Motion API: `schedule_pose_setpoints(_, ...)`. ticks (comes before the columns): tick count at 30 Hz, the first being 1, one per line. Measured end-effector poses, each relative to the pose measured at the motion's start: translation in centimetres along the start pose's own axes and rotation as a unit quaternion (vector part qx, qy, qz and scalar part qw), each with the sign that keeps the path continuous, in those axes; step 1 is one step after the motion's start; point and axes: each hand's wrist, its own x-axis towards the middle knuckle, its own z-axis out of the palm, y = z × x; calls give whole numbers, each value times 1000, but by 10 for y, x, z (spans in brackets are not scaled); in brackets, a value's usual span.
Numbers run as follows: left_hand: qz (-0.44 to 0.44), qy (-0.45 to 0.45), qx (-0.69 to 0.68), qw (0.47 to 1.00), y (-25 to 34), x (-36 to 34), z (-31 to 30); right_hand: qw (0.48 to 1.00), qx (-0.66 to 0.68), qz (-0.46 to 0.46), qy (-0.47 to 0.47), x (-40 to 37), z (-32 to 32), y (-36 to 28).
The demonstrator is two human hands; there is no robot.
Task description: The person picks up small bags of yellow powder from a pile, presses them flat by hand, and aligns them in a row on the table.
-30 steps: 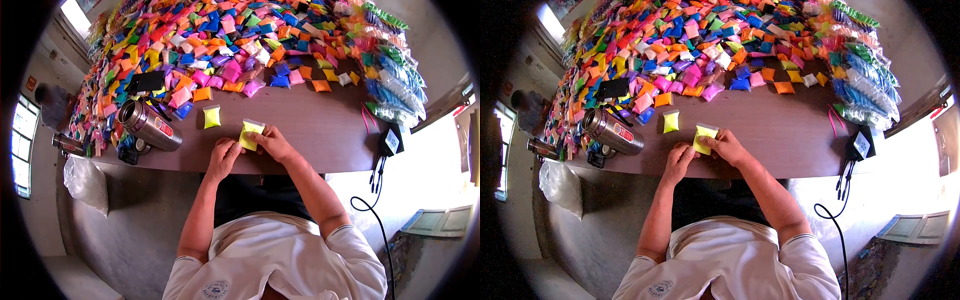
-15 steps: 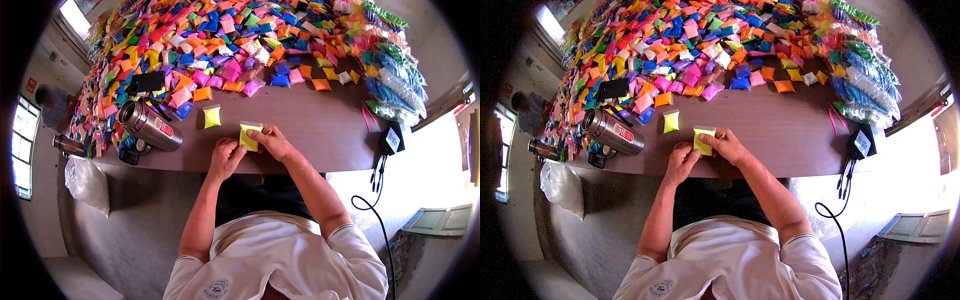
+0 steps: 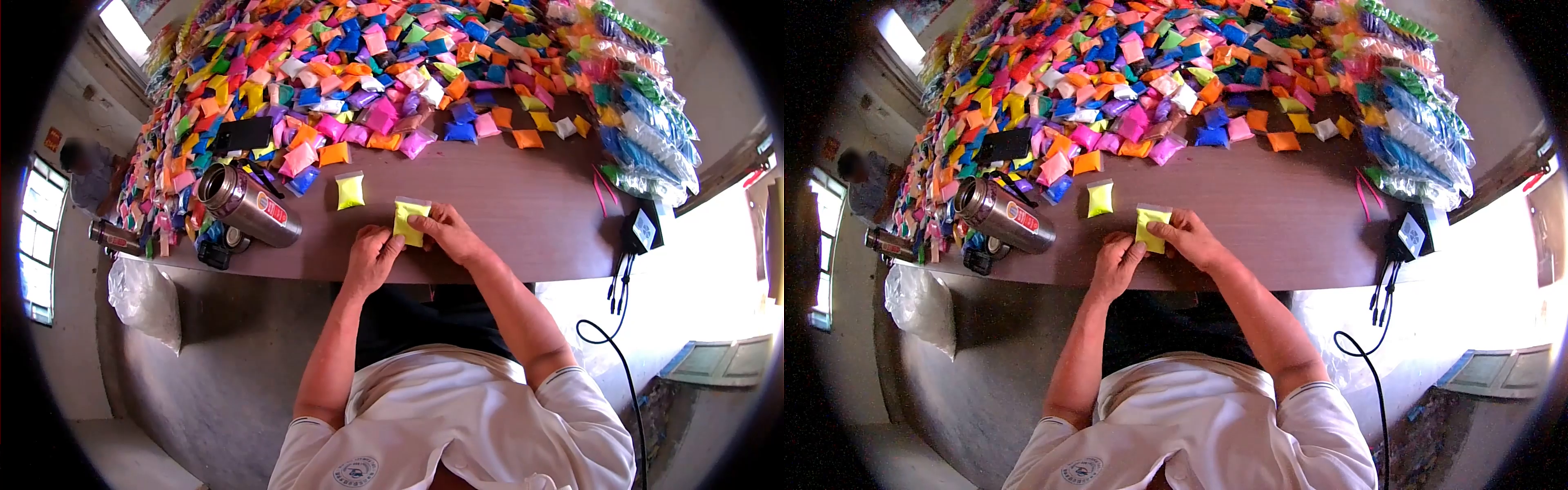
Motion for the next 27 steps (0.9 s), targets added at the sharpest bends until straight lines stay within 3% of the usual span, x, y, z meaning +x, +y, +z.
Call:
schedule_pose_setpoints(8,-18,17,10,1000,0,0,2,997,-66,2,-33,0,-2,6)
schedule_pose_setpoints(10,-15,27,0,1000,4,0,3,997,65,-12,47,-5,13,-12)
schedule_pose_setpoints(11,-12,36,-10,999,4,0,2,997,65,-13,45,-1,9,-10)
schedule_pose_setpoints(13,-4,20,-10,1000,3,1,0,986,122,94,64,11,-2,-7)
schedule_pose_setpoints(14,5,2,-11,1000,2,1,-1,986,122,94,63,18,-5,-6)
schedule_pose_setpoints(16,6,6,-9,1000,3,1,-1,998,13,29,54,29,-6,-13)
schedule_pose_setpoints(18,14,10,-5,1000,5,2,0,998,11,24,65,46,-4,-10)
schedule_pose_setpoints(22,21,16,0,1000,3,2,2,985,-149,-9,88,80,-4,-4)
schedule_pose_setpoints(27,45,27,28,998,2,1,2,928,-322,-76,173,97,17,-2)
